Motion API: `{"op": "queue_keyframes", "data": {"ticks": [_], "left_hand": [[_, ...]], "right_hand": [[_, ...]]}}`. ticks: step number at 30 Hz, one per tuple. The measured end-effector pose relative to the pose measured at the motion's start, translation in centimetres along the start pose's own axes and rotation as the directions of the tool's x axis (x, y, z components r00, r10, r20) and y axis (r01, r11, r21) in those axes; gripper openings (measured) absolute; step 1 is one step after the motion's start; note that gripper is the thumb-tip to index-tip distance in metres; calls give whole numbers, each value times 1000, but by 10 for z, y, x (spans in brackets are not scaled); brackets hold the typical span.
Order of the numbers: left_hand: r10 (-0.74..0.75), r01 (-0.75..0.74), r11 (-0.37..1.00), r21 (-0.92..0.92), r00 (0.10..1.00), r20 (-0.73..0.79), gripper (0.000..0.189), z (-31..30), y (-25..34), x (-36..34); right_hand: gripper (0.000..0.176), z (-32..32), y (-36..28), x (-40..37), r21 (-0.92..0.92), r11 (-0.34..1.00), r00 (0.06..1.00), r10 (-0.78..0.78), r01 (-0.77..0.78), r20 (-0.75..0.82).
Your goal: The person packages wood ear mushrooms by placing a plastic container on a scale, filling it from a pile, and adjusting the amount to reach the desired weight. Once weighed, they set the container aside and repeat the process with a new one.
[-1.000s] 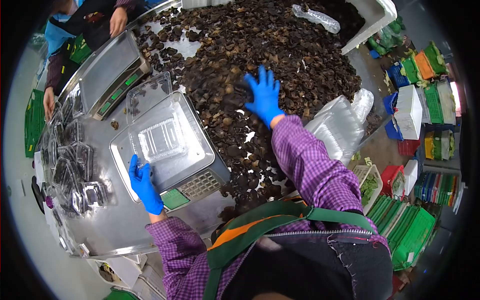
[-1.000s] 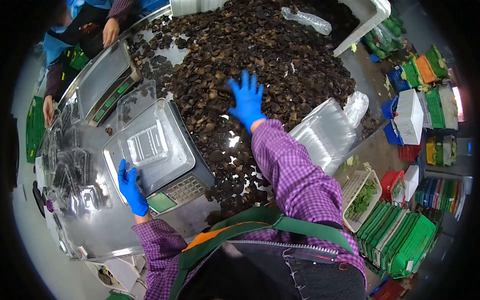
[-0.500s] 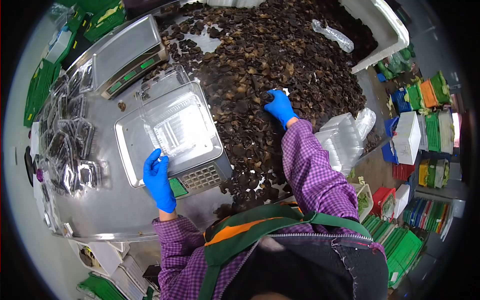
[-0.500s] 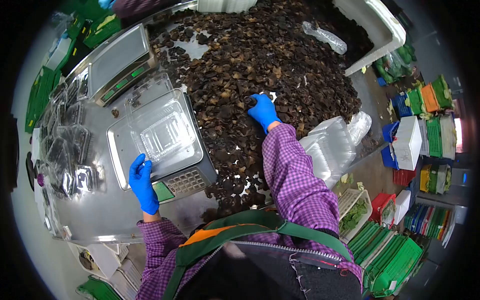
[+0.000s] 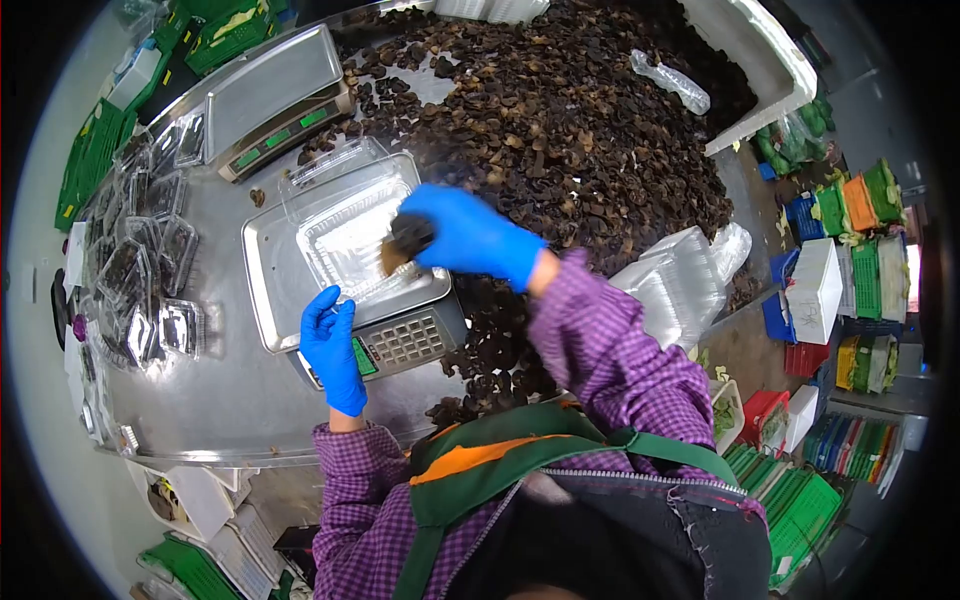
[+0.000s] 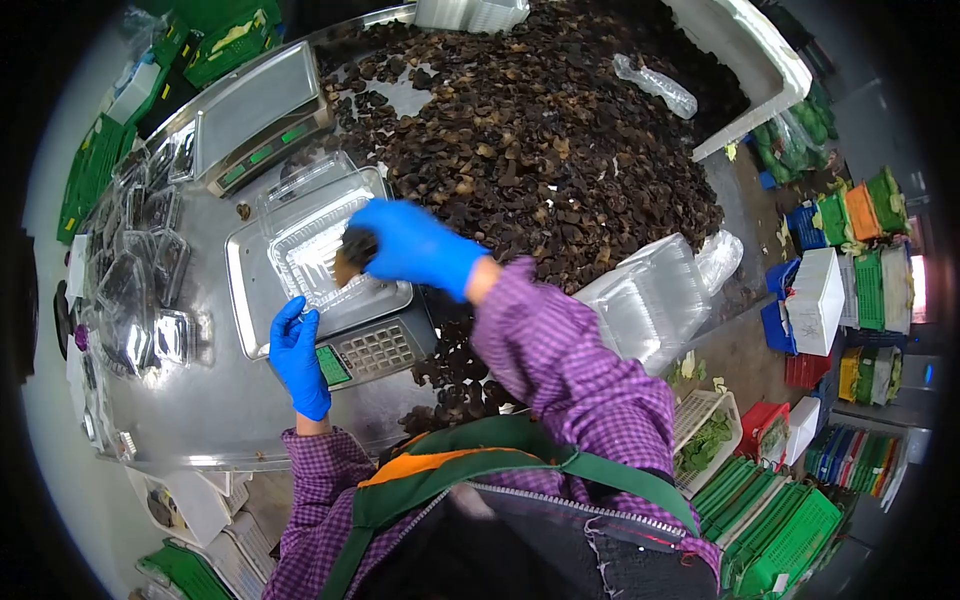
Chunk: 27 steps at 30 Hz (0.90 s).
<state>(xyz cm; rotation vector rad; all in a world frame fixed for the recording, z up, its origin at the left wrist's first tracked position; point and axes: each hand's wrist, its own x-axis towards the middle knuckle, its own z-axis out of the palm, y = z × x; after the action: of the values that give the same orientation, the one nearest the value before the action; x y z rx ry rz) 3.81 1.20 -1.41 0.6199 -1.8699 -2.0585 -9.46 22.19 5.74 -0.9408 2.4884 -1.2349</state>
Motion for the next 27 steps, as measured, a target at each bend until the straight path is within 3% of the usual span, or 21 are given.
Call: {"op": "queue_keyframes", "data": {"ticks": [4,5,6,8,9,10,12,14,16,18,20,23,25,27], "left_hand": [[3,-3,1000,3,1000,20,32,-2,-3,-1],[-8,8,1000,4,1000,13,32,-3,-2,-1],[-3,3,1000,5,1000,11,32,-5,-2,0],[-76,73,996,46,995,66,33,-12,-4,1],[-85,84,996,19,994,72,34,-18,-10,2],[-97,96,995,17,994,59,34,-19,-10,-1],[-139,137,990,36,990,32,34,-21,-3,1],[-157,156,986,63,987,16,33,-26,-3,2],[-118,108,988,110,989,84,32,-31,-7,4],[-93,83,988,131,993,73,32,-33,-10,7],[-83,61,983,173,989,124,32,-32,-10,9],[-82,58,983,173,988,134,33,-32,-16,13],[-82,56,983,175,986,142,33,-35,-14,10],[-75,38,972,231,985,156,42,-37,-13,9]], "right_hand": [[31,65,-1,48,-194,962,981,-177,190,83],[48,77,4,59,-231,954,972,-151,190,178],[48,87,12,58,-231,953,972,-156,195,176],[68,91,7,48,-269,927,964,-237,262,123],[82,90,9,42,-227,948,974,-203,221,100],[82,79,3,34,-219,950,973,-202,223,116],[81,57,-1,16,-97,973,971,-217,208,-99],[85,41,28,-5,-104,984,946,-170,146,-277],[86,21,67,-40,-223,971,913,-8,-91,-408],[85,4,81,-81,-418,745,832,331,-520,-444],[86,20,125,-127,-504,538,735,541,-676,-410],[76,33,169,-158,-403,660,772,501,-634,-391],[59,32,171,-156,-109,767,756,581,-633,-301],[51,26,160,-144,-15,824,783,532,-566,-322]]}}
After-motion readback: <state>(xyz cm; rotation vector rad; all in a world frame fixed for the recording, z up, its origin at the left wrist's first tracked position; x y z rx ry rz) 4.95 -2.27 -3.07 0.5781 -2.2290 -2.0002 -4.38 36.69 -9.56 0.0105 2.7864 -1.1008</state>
